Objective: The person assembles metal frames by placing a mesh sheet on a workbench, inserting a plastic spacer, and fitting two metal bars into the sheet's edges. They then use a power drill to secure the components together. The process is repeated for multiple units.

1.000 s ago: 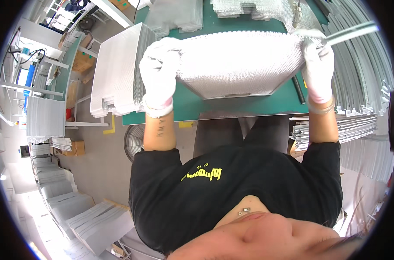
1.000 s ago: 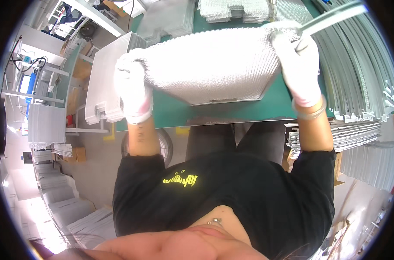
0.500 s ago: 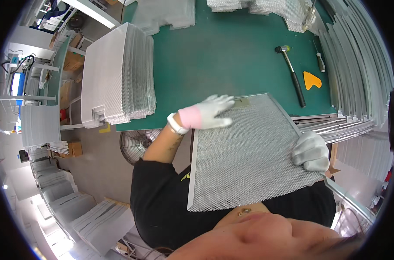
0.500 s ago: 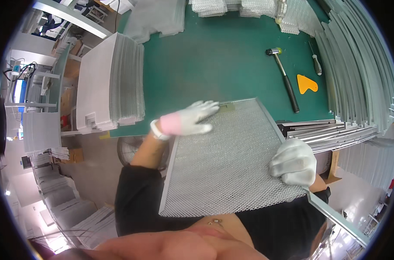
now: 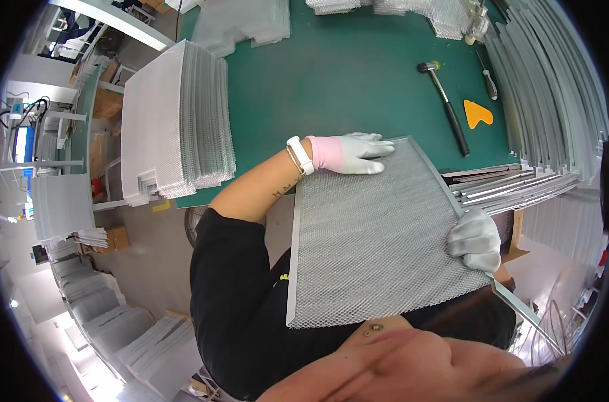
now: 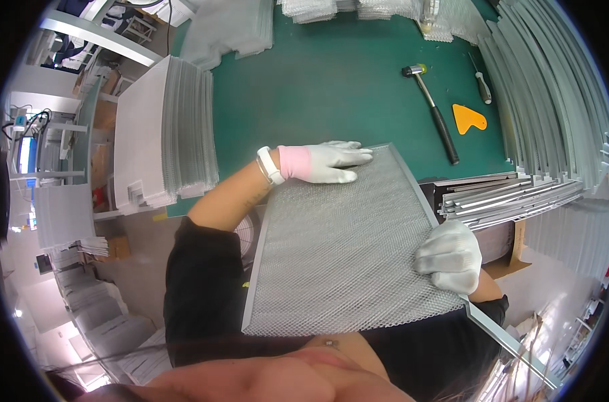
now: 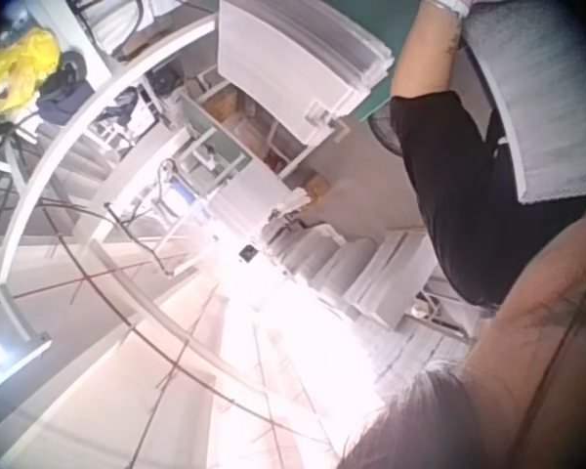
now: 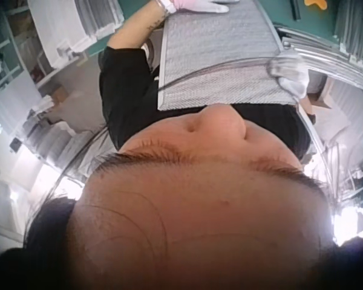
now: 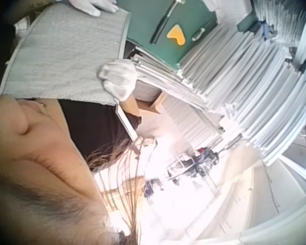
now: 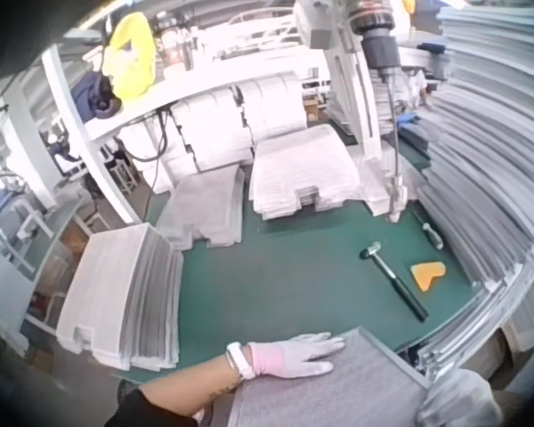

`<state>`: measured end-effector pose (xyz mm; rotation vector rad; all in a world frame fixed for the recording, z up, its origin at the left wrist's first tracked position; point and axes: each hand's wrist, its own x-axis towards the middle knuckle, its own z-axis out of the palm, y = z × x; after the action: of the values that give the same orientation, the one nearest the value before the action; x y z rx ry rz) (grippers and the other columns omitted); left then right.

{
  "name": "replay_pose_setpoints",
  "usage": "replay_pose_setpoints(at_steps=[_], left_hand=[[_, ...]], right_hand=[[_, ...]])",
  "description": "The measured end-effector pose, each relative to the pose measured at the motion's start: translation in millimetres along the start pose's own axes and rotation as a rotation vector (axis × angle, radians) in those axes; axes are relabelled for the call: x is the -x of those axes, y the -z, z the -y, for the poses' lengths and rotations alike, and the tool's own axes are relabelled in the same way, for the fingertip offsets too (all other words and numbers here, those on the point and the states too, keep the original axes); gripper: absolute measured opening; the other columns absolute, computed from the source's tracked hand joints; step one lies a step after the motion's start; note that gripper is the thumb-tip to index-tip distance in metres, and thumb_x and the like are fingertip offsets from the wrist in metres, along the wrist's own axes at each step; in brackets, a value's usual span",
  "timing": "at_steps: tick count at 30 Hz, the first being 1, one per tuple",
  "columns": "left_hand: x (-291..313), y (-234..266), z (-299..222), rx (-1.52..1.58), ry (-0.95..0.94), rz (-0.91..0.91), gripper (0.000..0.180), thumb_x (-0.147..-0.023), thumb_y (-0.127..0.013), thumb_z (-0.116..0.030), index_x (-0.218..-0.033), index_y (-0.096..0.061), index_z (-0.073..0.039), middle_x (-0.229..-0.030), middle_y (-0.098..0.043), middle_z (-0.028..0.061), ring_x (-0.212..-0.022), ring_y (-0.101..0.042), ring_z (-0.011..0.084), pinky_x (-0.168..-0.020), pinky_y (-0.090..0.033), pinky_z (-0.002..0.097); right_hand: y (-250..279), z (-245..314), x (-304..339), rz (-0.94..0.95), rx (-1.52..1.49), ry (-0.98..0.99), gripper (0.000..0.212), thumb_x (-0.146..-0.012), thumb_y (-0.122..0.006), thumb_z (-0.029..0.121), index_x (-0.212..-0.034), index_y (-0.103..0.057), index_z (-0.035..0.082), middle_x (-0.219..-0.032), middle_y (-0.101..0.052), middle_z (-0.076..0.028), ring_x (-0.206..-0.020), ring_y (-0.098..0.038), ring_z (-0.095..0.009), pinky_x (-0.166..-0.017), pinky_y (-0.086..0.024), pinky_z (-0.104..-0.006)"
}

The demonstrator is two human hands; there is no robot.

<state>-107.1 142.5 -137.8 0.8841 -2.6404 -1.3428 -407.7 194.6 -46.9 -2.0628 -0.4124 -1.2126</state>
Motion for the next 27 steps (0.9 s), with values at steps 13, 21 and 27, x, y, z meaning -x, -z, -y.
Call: replay_pose_setpoints(at_steps=[13, 21, 27], left_hand=[[3, 3, -19, -0.191, 0.041, -0.103, 0.052, -0.1, -0.044, -0.036, -0.138, -0.05, 0.0, -0.143, -0.05, 0.0185, -0.14, -0.037, 0.038, -0.118, -0.027, 0.0445], [-28, 9, -4, -0.015, 0.133, -0.047, 0.051, -0.102, -0.04, -0.039, -0.134, -0.054, -0.002, -0.137, -0.054, 0.0187, -0.133, -0.045, 0.0354, -0.113, -0.032, 0.0418], [71, 78, -72, 0.398, -0.09, -0.208, 0.046, -0.099, -0.048, -0.033, -0.114, -0.067, 0.006, -0.106, -0.07, 0.0209, -0.094, -0.067, 0.0319, -0.088, -0.052, 0.0403]], right_hand=[[-9, 8, -3, -0.094, 0.068, -0.048, 0.026, -0.045, -0.051, 0.024, -0.047, -0.031, 0.008, -0.062, -0.058, -0.016, -0.044, -0.052, -0.017, -0.033, -0.03, -0.0266], [-12, 5, -1, -0.129, 0.087, -0.001, 0.025, -0.044, -0.052, 0.023, -0.047, -0.031, 0.009, -0.063, -0.057, -0.014, -0.042, -0.05, -0.016, -0.032, -0.029, -0.0259], [24, -9, -27, -0.101, 0.249, -0.054, 0.018, -0.074, -0.061, 0.012, -0.066, -0.047, 0.005, -0.076, -0.063, -0.01, -0.058, -0.059, -0.02, -0.048, -0.043, -0.0333]])
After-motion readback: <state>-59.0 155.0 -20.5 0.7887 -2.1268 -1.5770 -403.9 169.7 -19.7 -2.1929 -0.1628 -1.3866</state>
